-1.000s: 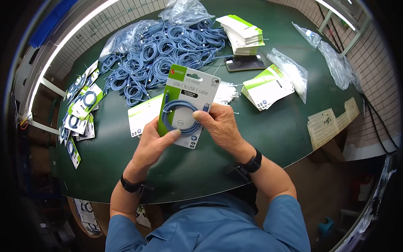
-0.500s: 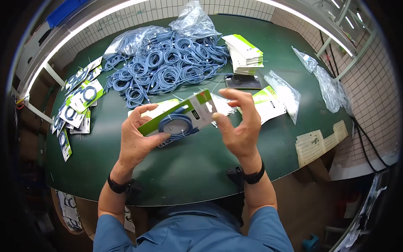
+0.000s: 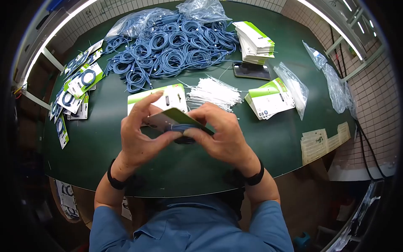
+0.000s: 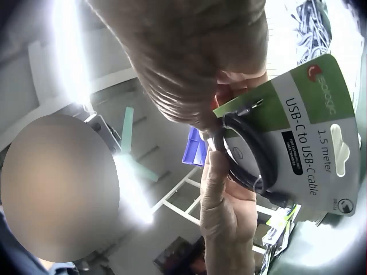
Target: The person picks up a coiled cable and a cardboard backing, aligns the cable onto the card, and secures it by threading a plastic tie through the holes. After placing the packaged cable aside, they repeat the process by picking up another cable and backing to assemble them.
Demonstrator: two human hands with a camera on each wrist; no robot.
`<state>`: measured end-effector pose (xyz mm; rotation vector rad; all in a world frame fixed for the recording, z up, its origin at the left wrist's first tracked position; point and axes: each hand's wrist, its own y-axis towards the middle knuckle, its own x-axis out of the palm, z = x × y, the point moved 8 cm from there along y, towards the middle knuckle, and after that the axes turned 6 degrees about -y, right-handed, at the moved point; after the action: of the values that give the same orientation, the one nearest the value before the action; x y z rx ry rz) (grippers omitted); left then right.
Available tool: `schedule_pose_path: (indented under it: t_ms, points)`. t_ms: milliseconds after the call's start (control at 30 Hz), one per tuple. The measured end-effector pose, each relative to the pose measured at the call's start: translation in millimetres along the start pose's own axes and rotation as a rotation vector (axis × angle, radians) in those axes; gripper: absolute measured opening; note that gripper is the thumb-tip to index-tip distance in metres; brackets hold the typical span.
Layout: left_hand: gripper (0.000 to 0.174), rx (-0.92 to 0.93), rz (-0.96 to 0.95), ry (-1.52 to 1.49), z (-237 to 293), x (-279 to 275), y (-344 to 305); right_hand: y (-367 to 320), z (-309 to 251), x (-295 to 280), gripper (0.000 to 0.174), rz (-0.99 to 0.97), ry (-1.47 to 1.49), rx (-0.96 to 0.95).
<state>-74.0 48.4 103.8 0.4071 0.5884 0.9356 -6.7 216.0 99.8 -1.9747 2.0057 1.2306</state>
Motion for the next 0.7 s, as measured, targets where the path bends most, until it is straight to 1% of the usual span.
schedule_pose_path:
  t_ms: [33,100,133,233,267,367,400,500,700]
  points:
    - [0.078,-0.028,0.046,-0.032,-2.4,-3.4,1.3,-1.2,2.5,2.8,0.037,0.008,0.006,0.008]
    - [0.073,-0.083,0.136,-0.095,-7.7,-8.3,3.2,-4.8,22.3,8.5,0.036,0.116,0.386,0.176]
    - [0.073,-0.090,0.123,-0.096,-7.7,-4.6,3.2,-8.9,32.5,12.7,0.036,0.171,0.576,0.261]
    - [0.056,-0.449,0.170,-0.661,-34.0,13.4,-7.2,-15.2,43.3,20.6,0.034,0.193,0.666,0.303]
    - [0.056,-0.455,0.166,-0.661,-37.4,14.4,-8.6,-16.5,46.0,22.4,0.033,0.199,0.707,0.316]
    - [0.038,-0.485,0.057,-0.617,-50.0,19.8,-10.9,-18.7,50.5,23.5,0.034,0.208,0.708,0.359]
    - [0.038,-0.483,0.056,-0.616,-51.2,17.6,-11.4,-18.6,51.5,23.2,0.034,0.208,0.706,0.376]
    - [0.030,-0.630,-0.047,-0.515,-60.6,19.8,-18.0,-22.4,63.5,28.2,0.034,0.227,0.747,0.400]
    - [0.029,-0.626,-0.064,-0.466,-56.6,18.0,-16.5,-23.7,66.5,34.3,0.038,0.222,0.745,0.391]
